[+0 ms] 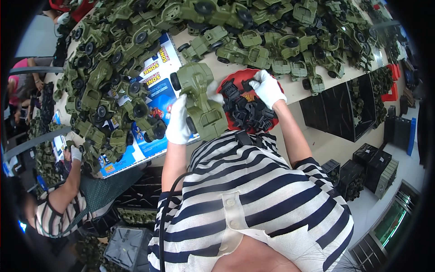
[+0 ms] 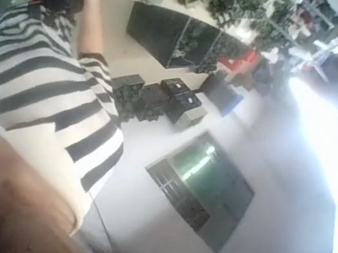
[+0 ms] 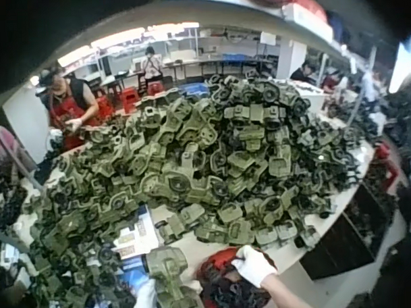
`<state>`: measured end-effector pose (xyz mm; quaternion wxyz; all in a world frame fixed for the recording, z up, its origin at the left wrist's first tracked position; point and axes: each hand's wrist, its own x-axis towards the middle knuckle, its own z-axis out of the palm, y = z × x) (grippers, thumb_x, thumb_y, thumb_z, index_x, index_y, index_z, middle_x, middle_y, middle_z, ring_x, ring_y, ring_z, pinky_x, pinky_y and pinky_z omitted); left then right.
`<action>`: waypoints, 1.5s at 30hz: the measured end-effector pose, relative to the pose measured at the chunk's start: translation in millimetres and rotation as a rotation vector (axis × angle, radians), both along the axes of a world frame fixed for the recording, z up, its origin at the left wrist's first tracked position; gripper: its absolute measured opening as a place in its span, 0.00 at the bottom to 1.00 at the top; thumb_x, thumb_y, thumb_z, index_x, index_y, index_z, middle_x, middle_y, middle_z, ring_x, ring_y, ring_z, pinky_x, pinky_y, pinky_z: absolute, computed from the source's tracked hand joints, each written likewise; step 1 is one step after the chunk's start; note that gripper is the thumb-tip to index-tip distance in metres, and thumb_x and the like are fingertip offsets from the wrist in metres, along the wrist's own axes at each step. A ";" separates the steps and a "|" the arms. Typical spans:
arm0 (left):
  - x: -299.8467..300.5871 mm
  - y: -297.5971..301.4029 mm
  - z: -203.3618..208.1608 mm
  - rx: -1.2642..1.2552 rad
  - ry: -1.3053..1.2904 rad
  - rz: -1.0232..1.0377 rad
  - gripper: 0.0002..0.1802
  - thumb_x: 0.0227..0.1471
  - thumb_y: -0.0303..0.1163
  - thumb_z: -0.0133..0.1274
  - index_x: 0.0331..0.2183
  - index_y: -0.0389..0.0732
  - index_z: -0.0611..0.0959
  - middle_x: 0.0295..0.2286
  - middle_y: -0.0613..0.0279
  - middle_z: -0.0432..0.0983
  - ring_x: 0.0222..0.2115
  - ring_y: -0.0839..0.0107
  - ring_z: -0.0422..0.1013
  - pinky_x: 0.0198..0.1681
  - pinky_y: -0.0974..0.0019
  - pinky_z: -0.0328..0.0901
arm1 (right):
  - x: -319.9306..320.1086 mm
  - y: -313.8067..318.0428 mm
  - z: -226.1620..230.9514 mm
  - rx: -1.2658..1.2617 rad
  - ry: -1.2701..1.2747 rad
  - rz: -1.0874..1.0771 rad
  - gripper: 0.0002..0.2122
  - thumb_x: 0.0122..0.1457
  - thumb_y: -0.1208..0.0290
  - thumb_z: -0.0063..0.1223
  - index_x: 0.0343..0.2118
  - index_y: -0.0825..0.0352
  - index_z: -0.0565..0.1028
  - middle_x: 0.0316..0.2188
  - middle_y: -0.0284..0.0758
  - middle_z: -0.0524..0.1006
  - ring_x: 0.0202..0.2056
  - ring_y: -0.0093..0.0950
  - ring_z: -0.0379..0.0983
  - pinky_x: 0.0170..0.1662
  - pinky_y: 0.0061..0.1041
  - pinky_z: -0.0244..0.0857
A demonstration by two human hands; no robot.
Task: The person assembles green toy tanks by hand. They pick up a tank body from a large pile on the table, insert a black wheel component into the body, and place the assembled unit back onto the table. This process is repeated continuously throughout the video.
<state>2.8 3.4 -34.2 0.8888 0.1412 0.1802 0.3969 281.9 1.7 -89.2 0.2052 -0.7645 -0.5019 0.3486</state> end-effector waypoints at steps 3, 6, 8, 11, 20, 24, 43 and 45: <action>4.0 -12.9 -10.3 0.006 0.001 -0.096 0.38 0.59 0.50 0.51 0.60 0.33 0.63 0.52 0.40 0.70 0.49 0.48 0.72 0.53 0.49 0.68 | 0.0 4.7 8.6 0.253 0.340 -0.045 0.14 0.56 0.69 0.60 0.43 0.70 0.74 0.34 0.40 0.81 0.38 0.26 0.77 0.43 0.26 0.70; 2.6 -20.7 -13.6 0.007 0.045 -0.248 0.39 0.59 0.50 0.52 0.61 0.33 0.62 0.52 0.37 0.69 0.50 0.47 0.71 0.53 0.48 0.68 | -27.8 13.3 91.5 0.219 0.316 0.084 0.13 0.56 0.69 0.61 0.42 0.68 0.75 0.33 0.32 0.79 0.34 0.19 0.74 0.38 0.21 0.70; 3.9 -21.6 -10.1 0.013 0.019 -0.342 0.39 0.59 0.50 0.52 0.61 0.33 0.63 0.52 0.37 0.69 0.50 0.47 0.71 0.53 0.48 0.69 | -38.3 18.9 89.6 0.254 0.715 0.210 0.13 0.56 0.69 0.62 0.42 0.66 0.75 0.35 0.30 0.79 0.36 0.19 0.74 0.40 0.21 0.69; 7.2 -28.9 -6.7 -0.025 0.097 -0.294 0.46 0.52 0.54 0.59 0.60 0.31 0.64 0.49 0.35 0.71 0.48 0.45 0.73 0.51 0.47 0.70 | -19.1 23.2 98.6 -0.013 0.847 0.504 0.24 0.60 0.65 0.58 0.58 0.66 0.68 0.40 0.31 0.78 0.37 0.16 0.71 0.40 0.16 0.65; 4.0 -31.7 -1.5 -0.069 0.042 -0.317 0.48 0.50 0.58 0.58 0.59 0.32 0.65 0.47 0.38 0.73 0.45 0.49 0.75 0.48 0.50 0.72 | -14.8 17.3 48.2 -0.060 1.195 0.444 0.28 0.61 0.60 0.57 0.61 0.68 0.67 0.44 0.30 0.74 0.36 0.17 0.62 0.37 0.17 0.58; 13.3 -32.1 -3.9 -0.118 -0.006 -0.215 0.47 0.51 0.60 0.56 0.59 0.34 0.65 0.45 0.38 0.74 0.43 0.49 0.76 0.45 0.51 0.73 | -19.8 16.3 31.2 -0.185 1.462 0.239 0.34 0.58 0.58 0.61 0.62 0.73 0.62 0.60 0.39 0.67 0.61 0.31 0.62 0.64 0.33 0.56; 31.8 -24.3 -17.2 -0.012 0.005 -0.138 0.44 0.53 0.58 0.55 0.61 0.39 0.64 0.47 0.41 0.73 0.42 0.49 0.75 0.45 0.47 0.73 | -17.3 20.5 31.8 -0.156 1.519 0.272 0.33 0.58 0.60 0.60 0.61 0.73 0.64 0.59 0.36 0.68 0.59 0.27 0.63 0.63 0.29 0.56; 33.0 -25.9 -16.7 -0.007 0.005 -0.131 0.44 0.53 0.57 0.55 0.61 0.38 0.64 0.47 0.41 0.73 0.43 0.49 0.75 0.45 0.48 0.72 | -18.0 19.7 27.9 -0.144 1.497 0.271 0.33 0.57 0.59 0.61 0.61 0.73 0.64 0.59 0.36 0.68 0.59 0.27 0.63 0.62 0.29 0.56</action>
